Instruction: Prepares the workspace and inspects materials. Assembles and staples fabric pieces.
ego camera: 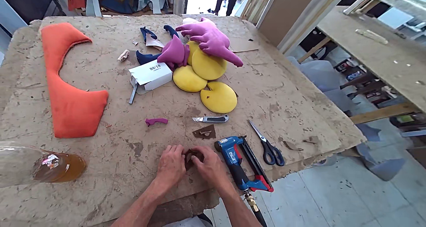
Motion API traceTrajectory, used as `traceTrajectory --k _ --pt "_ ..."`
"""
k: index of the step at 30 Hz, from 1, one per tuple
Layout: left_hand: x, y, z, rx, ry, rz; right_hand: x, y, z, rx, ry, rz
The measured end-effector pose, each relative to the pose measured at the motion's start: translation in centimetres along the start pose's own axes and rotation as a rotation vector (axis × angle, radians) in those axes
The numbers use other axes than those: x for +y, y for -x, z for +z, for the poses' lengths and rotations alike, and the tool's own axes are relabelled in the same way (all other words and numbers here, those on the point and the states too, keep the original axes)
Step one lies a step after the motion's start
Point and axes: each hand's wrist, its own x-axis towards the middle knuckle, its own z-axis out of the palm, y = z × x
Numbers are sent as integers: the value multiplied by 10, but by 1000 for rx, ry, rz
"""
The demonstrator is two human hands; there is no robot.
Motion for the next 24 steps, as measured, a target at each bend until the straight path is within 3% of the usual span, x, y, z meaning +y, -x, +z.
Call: traceTrajectory --k 6,11,16,19,24 --pt "-2 7 12 129 -61 80 1 -8 7 17 56 -10" --pt "-28 27 3 125 -115 155 -18 17 23 -45 99 -24" --pt "-54 55 0 362 -147 216 -15 32 37 89 104 -114" --pt "-50 62 9 341 -171 301 -7 32 37 148 65 -215" --pt "-46 59 22 328 -219 281 -4 23 38 102 145 -323"
